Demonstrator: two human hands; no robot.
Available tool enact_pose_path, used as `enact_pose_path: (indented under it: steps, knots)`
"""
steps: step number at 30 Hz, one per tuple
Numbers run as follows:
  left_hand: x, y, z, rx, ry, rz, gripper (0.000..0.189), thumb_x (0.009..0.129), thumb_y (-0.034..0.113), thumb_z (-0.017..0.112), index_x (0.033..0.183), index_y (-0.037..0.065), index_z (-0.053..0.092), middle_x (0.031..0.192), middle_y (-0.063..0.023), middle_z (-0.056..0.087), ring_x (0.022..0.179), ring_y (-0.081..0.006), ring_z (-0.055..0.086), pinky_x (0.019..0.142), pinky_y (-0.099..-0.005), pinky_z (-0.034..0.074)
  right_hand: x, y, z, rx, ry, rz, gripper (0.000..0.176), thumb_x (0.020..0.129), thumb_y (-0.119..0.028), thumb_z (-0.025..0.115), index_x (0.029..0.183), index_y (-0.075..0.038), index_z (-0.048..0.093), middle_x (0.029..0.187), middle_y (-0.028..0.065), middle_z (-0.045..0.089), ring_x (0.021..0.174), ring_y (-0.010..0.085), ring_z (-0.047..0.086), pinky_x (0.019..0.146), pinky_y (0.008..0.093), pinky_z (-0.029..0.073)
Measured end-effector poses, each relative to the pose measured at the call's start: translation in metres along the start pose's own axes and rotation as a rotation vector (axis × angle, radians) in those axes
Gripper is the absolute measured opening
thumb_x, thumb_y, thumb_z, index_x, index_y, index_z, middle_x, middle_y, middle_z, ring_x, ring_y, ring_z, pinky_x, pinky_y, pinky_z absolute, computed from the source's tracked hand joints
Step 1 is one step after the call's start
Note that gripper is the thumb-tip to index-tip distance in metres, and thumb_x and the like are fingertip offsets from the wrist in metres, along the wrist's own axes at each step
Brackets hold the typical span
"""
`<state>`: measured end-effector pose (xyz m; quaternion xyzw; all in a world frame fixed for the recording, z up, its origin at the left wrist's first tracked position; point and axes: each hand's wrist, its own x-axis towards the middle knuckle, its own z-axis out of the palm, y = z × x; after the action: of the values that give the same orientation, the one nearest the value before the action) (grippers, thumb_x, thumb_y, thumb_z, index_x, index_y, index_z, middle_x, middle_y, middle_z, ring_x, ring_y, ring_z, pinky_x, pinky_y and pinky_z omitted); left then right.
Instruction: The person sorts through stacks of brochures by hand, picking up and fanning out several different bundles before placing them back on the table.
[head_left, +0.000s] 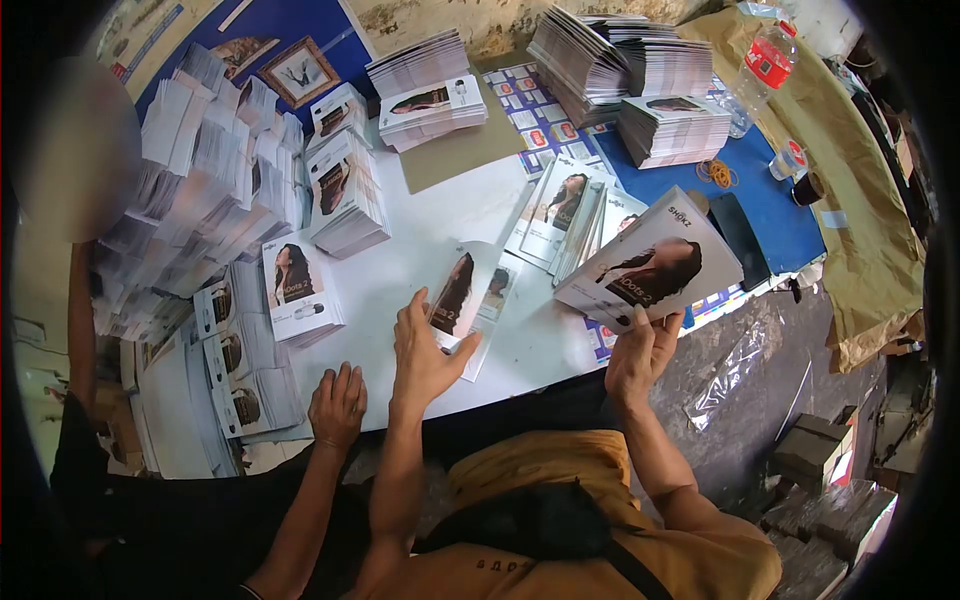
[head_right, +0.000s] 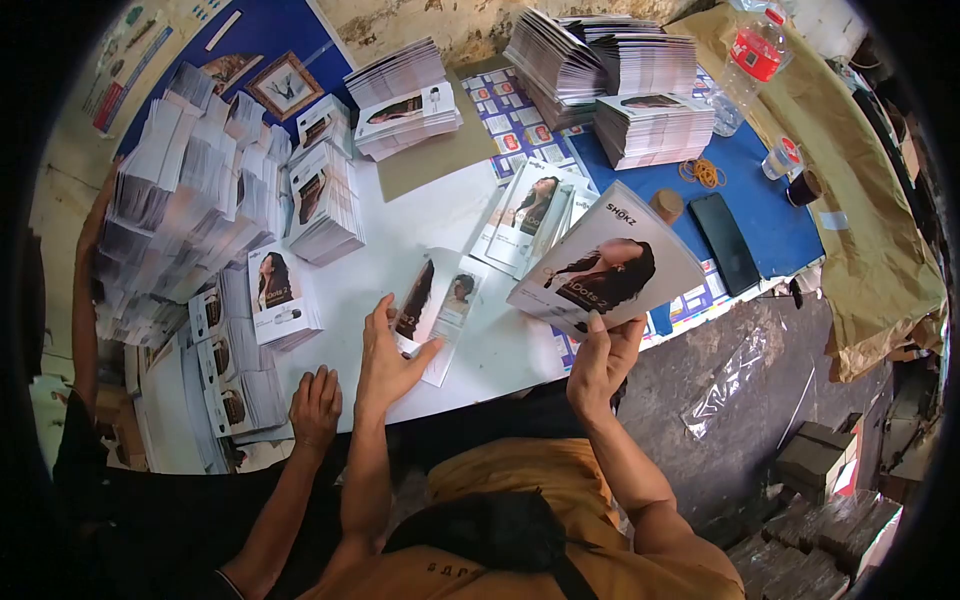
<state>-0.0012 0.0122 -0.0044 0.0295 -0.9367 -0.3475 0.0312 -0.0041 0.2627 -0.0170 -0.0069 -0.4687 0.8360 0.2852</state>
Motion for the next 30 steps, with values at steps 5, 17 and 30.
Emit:
enact_pose_path:
  steps: [5, 17, 30]
  knots:
    - [0.008, 0.004, -0.01, 0.16, -0.002, -0.007, 0.096, 0.065, 0.031, 0.084, 0.136, -0.003, 0.028, 0.118, -0.0244, 0.044, 0.112, -0.0369, 0.046, 0.094, -0.0438, 0.04, -0.001, 0.001, -0.002, -0.028, -0.022, 0.001, 0.041, 0.091, 0.001, 0.047, 0.131, -0.004, 0.037, 0.126, 0.009, 0.05, 0.114, 0.0171, 0.049, 0.101, 0.0336, 0.035]
    - [0.014, -0.017, -0.029, -0.465, -0.109, -0.125, 0.049, 0.079, 0.03, 0.072, 0.109, -0.003, 0.052, 0.105, -0.0138, 0.057, 0.099, -0.023, 0.054, 0.087, -0.0343, 0.041, -0.002, -0.004, -0.004, -0.066, -0.015, 0.04, 0.038, 0.091, 0.001, 0.047, 0.127, -0.002, 0.038, 0.123, 0.009, 0.05, 0.114, 0.0163, 0.047, 0.1, 0.0321, 0.034]
    - [0.002, 0.024, -0.084, -0.241, 0.422, -0.016, 0.018, 0.088, 0.001, 0.057, 0.102, -0.007, 0.065, 0.094, -0.0129, 0.069, 0.088, -0.0153, 0.063, 0.079, -0.0283, 0.049, -0.002, -0.003, -0.001, -0.072, -0.022, 0.043, 0.034, 0.091, 0.0, 0.049, 0.124, -0.001, 0.039, 0.116, 0.0085, 0.052, 0.106, 0.0136, 0.049, 0.095, 0.0284, 0.036]
